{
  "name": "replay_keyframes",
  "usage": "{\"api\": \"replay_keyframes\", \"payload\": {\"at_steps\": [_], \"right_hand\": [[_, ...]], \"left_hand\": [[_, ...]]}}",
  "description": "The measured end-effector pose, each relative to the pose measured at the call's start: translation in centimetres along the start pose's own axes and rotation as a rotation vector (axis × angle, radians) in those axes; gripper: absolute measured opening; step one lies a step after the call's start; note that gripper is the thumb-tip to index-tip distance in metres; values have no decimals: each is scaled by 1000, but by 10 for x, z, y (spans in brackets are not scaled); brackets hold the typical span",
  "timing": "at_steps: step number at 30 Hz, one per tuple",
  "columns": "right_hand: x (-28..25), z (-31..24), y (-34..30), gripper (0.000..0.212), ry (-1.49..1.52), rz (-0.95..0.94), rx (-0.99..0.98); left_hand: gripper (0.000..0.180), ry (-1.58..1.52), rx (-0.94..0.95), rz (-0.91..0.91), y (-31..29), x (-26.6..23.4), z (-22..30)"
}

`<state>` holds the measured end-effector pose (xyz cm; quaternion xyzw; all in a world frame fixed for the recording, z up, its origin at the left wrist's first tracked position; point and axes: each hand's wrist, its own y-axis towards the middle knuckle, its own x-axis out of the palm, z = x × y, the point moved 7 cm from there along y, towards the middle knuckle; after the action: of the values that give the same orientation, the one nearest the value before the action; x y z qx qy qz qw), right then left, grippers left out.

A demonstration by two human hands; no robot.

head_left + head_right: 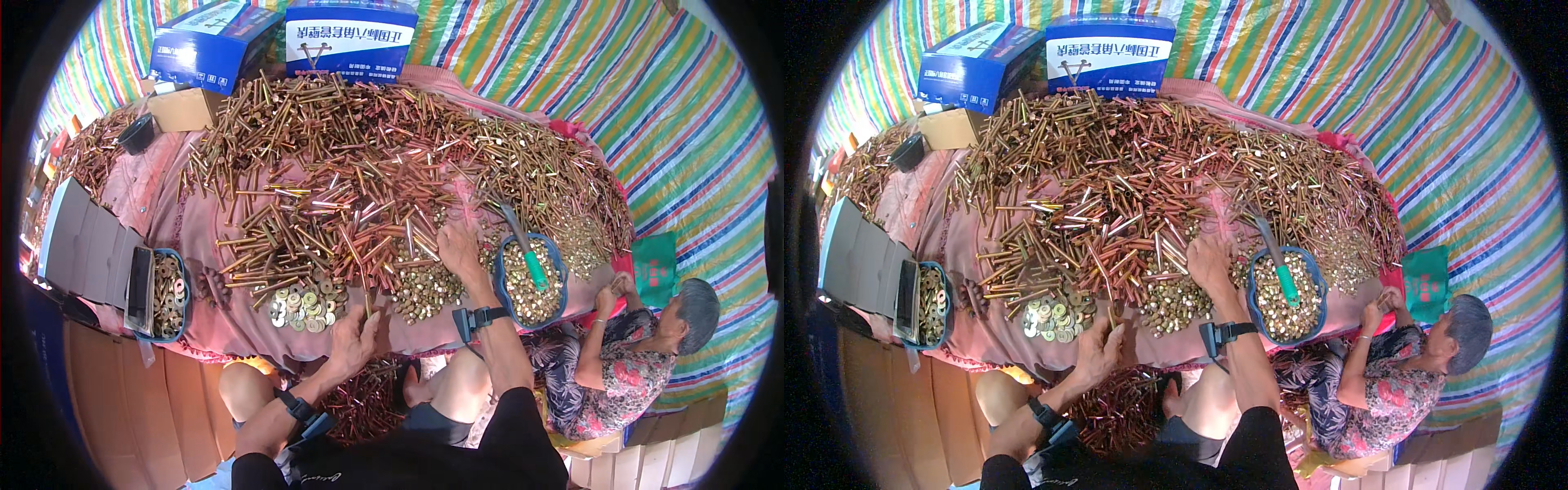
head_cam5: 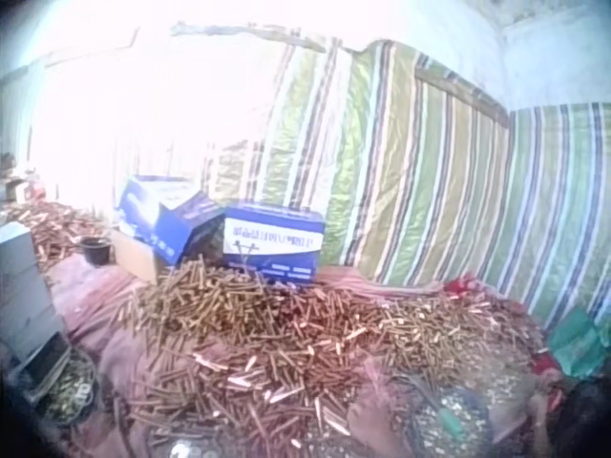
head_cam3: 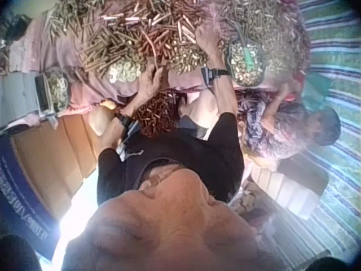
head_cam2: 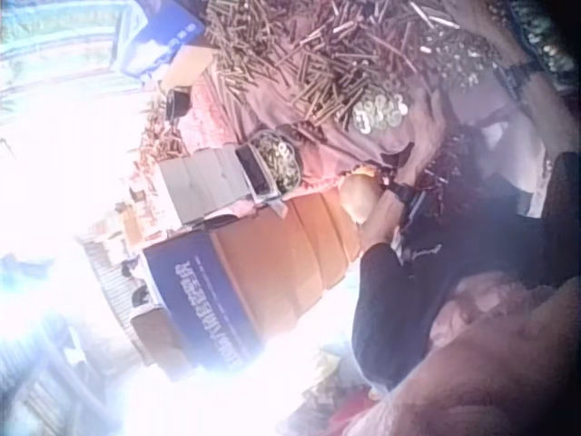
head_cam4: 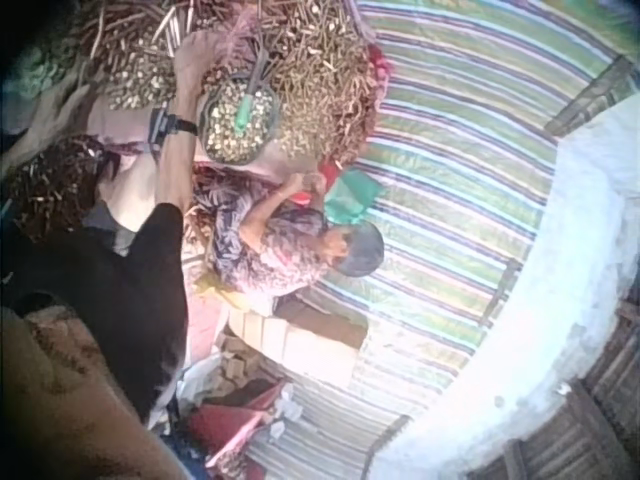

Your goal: Assembling expansion bolts by adding washers and nuts.

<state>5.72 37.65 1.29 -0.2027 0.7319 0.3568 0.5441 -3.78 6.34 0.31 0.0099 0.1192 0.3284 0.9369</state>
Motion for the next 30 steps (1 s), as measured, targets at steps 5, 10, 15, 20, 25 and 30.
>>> {"api": "replay_keyframes", "payload": {"at_steps": [5, 10, 15, 20, 25, 30], "right_hand": [[-25, -12, -16, 31, 10, -136, -25], [-51, -12, -7, 35, 235, -429, 57], [-45, 44, 26, 40, -11, -283, 376], [-21, 53, 41, 48, -17, -146, 394], [-11, 77, 46, 51, -179, -81, 222], [9, 64, 23, 42, -299, -226, 215]], "left_hand": [[18, 6, 95, 46, 2, 2, 7], [19, -1, 100, 69, 1, -1, 1], [17, 14, 85, 42, 0, 1, 7], [14, 6, 51, 64, -3, -1, 7], [16, -4, 66, 67, -1, -1, 8], [16, 35, 119, 78, -2, -6, 8]]}}
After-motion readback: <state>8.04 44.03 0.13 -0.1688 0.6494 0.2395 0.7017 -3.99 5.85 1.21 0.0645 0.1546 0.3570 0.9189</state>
